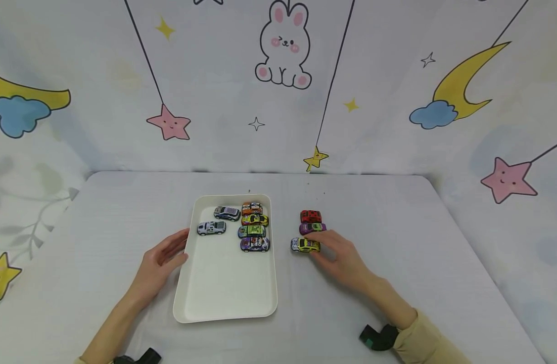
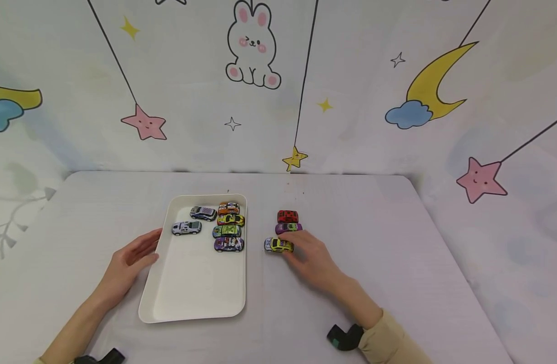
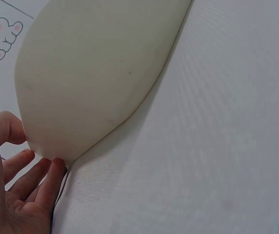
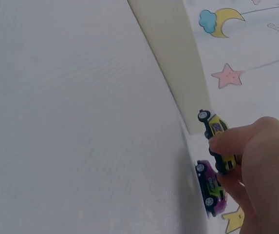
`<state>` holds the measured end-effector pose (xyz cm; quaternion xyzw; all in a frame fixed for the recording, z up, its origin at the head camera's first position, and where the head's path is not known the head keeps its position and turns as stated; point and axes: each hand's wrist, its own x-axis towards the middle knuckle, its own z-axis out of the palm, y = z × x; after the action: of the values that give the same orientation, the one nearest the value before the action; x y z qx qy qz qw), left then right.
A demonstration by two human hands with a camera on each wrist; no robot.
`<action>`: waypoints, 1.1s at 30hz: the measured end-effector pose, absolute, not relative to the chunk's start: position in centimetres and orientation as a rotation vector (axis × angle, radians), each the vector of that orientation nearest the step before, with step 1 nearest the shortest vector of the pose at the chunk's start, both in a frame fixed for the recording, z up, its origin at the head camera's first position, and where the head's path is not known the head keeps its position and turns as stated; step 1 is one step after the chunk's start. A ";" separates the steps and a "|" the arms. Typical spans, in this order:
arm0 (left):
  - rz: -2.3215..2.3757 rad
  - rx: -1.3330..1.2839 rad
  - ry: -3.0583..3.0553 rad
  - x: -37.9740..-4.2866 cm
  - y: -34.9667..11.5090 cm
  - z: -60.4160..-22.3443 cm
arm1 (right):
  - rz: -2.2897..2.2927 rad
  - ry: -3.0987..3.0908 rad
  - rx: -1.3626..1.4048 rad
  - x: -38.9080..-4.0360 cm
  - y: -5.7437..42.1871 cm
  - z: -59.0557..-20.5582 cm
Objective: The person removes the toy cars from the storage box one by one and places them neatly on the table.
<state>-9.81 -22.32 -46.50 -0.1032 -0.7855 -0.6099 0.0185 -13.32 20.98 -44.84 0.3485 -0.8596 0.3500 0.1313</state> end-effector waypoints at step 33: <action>-1.878 -0.283 -2.483 -9.9 -22.5 -46.7 | 1.098 -2.362 0.840 -14.3 22.4 -47.4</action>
<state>-9.85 -22.48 -46.66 -0.0904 -0.7942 -0.6008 0.0076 -14.27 22.45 -47.38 0.3006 -0.8454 0.3931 0.2009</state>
